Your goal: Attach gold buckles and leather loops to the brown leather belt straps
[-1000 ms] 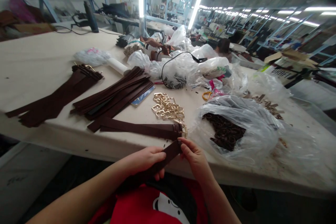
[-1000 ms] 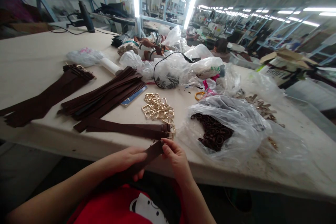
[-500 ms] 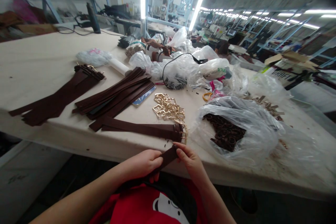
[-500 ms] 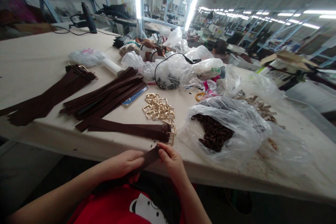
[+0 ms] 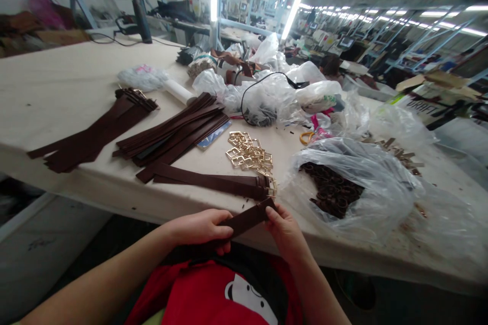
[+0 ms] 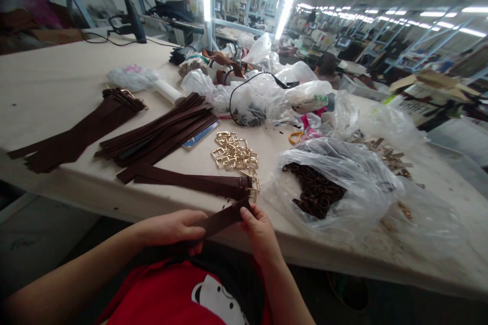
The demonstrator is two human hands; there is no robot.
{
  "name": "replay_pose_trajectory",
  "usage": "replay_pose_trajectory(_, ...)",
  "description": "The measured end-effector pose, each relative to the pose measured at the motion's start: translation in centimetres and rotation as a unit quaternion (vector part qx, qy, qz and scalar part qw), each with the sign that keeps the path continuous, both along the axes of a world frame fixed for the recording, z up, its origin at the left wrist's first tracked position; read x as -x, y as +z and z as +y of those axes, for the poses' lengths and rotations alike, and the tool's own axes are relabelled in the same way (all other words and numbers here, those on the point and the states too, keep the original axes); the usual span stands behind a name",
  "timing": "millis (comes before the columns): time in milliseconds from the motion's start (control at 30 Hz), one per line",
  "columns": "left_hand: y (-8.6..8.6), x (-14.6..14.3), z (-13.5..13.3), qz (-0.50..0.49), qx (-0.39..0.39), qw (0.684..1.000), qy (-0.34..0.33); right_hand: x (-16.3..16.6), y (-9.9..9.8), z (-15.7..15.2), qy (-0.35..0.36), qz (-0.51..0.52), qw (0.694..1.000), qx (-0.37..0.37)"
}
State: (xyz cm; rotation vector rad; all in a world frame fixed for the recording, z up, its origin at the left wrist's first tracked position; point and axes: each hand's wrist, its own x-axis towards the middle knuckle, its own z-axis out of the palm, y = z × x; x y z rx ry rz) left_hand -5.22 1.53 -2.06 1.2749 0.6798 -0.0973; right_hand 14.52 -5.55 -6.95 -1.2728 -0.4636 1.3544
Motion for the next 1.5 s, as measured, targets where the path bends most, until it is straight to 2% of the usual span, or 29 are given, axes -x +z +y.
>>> replay_pose_trajectory(100,0.2,0.4,0.3,-0.006,0.011,1.0,0.018,0.8,0.1,0.3,0.023,0.036,0.999,0.007)
replay_pose_trajectory(200,0.2,0.0,0.5,-0.026,0.014,0.999,0.024,2.6,-0.1,0.3,0.069,0.008,0.998,0.005)
replay_pose_trajectory(300,-0.1,-0.7,0.8,-0.042,0.036,0.998,0.033,3.5,-0.1,0.5,0.117,-0.071,0.991,-0.008)
replay_pose_trajectory(400,-0.3,-1.2,1.5,-0.025,0.012,0.997,0.068,2.1,0.5,1.7,0.174,-0.164,0.97,-0.038)
replay_pose_trajectory(467,-0.3,-1.3,1.9,-0.01,-0.012,0.995,0.101,0.0,1.1,3.3,0.149,-0.261,0.952,-0.067)
replay_pose_trajectory(533,-0.5,-1.1,2.3,0.002,-0.019,0.99,0.139,-2.4,1.6,5.4,0.102,-0.418,0.899,-0.077)
replay_pose_trajectory(600,-0.9,-0.8,2.7,0.008,-0.011,0.985,0.173,-4.4,1.8,7.9,0.091,-0.579,0.808,-0.059)
replay_pose_trajectory(667,-1.3,-0.6,2.9,0.004,0.006,0.98,0.199,-5.5,1.6,10.3,0.108,-0.665,0.738,-0.035)
replay_pose_trajectory(700,-1.5,-0.6,3.0,-0.001,0.014,0.978,0.21,-5.7,1.3,11.4,0.12,-0.683,0.72,-0.024)
replay_pose_trajectory(900,-2.0,0.1,3.4,-0.046,0.096,0.954,0.281,-5.1,-0.2,14.8,0.189,-0.736,0.649,0.033)
replay_pose_trajectory(1000,-1.9,0.5,3.5,-0.058,0.155,0.934,0.317,-5.3,-0.1,15.2,0.202,-0.749,0.631,0.03)
replay_pose_trajectory(1100,-1.8,0.8,3.5,-0.061,0.19,0.924,0.325,-5.8,0.9,14.7,0.199,-0.756,0.623,0.017)
replay_pose_trajectory(1167,-1.6,0.8,3.3,-0.064,0.197,0.926,0.315,-5.9,1.8,13.8,0.182,-0.754,0.632,0.0)
replay_pose_trajectory(1200,-1.5,0.8,3.2,-0.07,0.194,0.929,0.307,-5.7,2.2,13.1,0.167,-0.738,0.653,-0.015)
replay_pose_trajectory(1233,-1.4,0.7,3.1,-0.079,0.185,0.933,0.299,-5.4,2.7,12.2,0.154,-0.706,0.69,-0.034)
replay_pose_trajectory(1267,-1.2,0.5,3.0,-0.086,0.171,0.937,0.293,-4.9,3.1,11.4,0.148,-0.653,0.741,-0.054)
replay_pose_trajectory(1333,-0.9,0.0,2.8,-0.099,0.121,0.943,0.294,-3.3,3.8,9.5,0.159,-0.489,0.854,-0.078)
replay_pose_trajectory(1367,-0.9,-0.2,2.7,-0.102,0.09,0.945,0.298,-2.4,4.0,8.7,0.175,-0.397,0.898,-0.075)
replay_pose_trajectory(1433,-0.8,-0.8,2.6,-0.105,0.036,0.949,0.296,-0.6,4.1,7.3,0.195,-0.244,0.948,-0.056)
replay_pose_trajectory(1500,-0.9,-1.2,2.4,-0.109,0.011,0.957,0.269,0.8,3.9,6.4,0.194,-0.131,0.972,-0.037)
